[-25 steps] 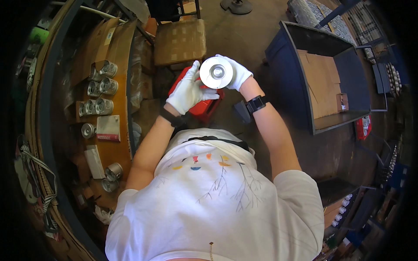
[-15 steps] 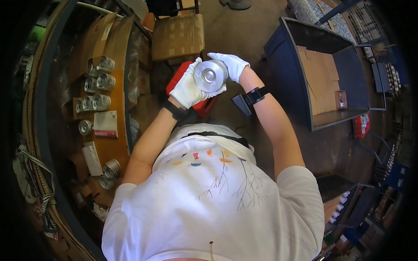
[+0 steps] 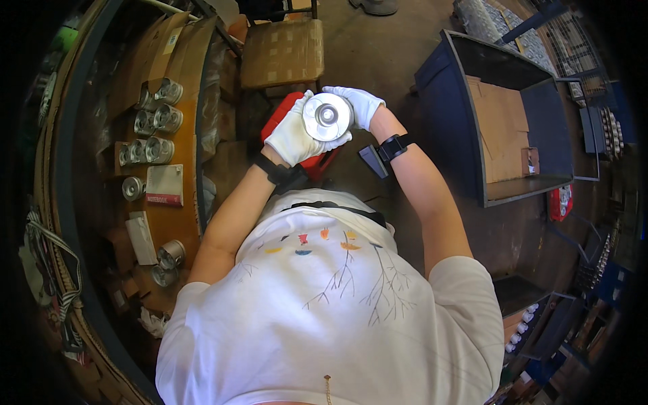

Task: Sort metal pistons and mark them with a pen before placing them in a cart.

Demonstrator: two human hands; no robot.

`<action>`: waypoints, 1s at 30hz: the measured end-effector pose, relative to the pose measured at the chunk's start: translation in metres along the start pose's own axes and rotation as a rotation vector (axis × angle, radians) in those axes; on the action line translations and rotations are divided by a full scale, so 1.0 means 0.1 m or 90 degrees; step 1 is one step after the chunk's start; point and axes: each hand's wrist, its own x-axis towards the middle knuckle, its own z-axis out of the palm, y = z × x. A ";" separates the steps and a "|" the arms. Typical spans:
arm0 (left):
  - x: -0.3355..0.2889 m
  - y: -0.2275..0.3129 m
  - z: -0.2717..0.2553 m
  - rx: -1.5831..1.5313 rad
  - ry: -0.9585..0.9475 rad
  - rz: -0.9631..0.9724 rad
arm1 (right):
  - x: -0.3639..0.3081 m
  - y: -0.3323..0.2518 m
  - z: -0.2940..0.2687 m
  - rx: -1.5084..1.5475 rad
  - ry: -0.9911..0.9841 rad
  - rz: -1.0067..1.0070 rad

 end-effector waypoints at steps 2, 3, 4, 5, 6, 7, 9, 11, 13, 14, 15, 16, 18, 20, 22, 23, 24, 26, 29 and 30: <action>-0.02 0.00 0.01 0.001 0.000 0.000 | 0.08 -0.01 -0.08 0.005 -0.027 0.012; -0.02 -0.01 0.03 0.006 0.007 0.002 | 0.15 -0.03 -0.19 0.007 -0.051 0.018; -0.04 -0.02 0.06 0.010 0.014 0.006 | 0.20 -0.04 -0.25 0.009 -0.075 0.025; -0.04 -0.03 0.08 0.013 0.021 0.009 | 0.25 -0.03 -0.31 0.004 -0.072 0.018; -0.03 -0.03 0.06 0.013 0.013 0.004 | 0.29 -0.03 -0.37 0.000 -0.068 0.009; -0.04 -0.01 0.03 0.009 0.006 0.006 | 0.29 -0.01 -0.30 -0.007 -0.066 0.006; -0.05 0.02 -0.04 -0.001 0.022 0.029 | 0.26 0.04 -0.19 -0.085 -0.007 -0.070; -0.02 -0.01 -0.03 -0.010 0.069 0.062 | 0.22 0.06 -0.18 -0.328 0.019 -0.237; -0.02 0.01 -0.03 -0.026 0.061 0.063 | 0.21 0.08 -0.22 -0.642 0.020 -0.409; -0.02 0.02 -0.03 -0.034 0.057 0.065 | 0.18 0.08 -0.18 -0.746 0.036 -0.460; -0.02 0.02 -0.03 -0.023 0.082 0.091 | 0.15 0.09 -0.14 -0.749 0.070 -0.440; -0.04 0.01 0.02 -0.012 0.107 0.117 | 0.13 0.10 -0.10 -0.711 0.081 -0.419; -0.07 0.02 0.04 -0.001 0.130 0.146 | 0.10 0.13 -0.03 -0.633 0.105 -0.379; -0.10 0.06 0.03 0.002 0.125 0.156 | 0.08 0.18 0.07 -0.464 0.126 -0.312; -0.11 0.08 0.02 0.012 0.108 0.164 | 0.06 0.18 0.09 -0.487 0.116 -0.344; -0.12 0.09 0.01 0.017 0.086 0.159 | 0.08 0.19 0.07 -0.480 0.113 -0.365; -0.12 0.10 0.01 0.022 0.064 0.155 | 0.09 0.20 0.06 -0.473 0.110 -0.385; -0.13 0.13 -0.04 0.023 0.030 0.162 | 0.03 0.20 0.17 -0.482 0.107 -0.394; -0.14 0.14 -0.03 0.022 0.038 0.172 | -0.03 0.21 0.26 -0.467 0.106 -0.409; -0.15 0.14 -0.01 0.022 0.051 0.175 | -0.04 0.22 0.27 -0.458 0.106 -0.414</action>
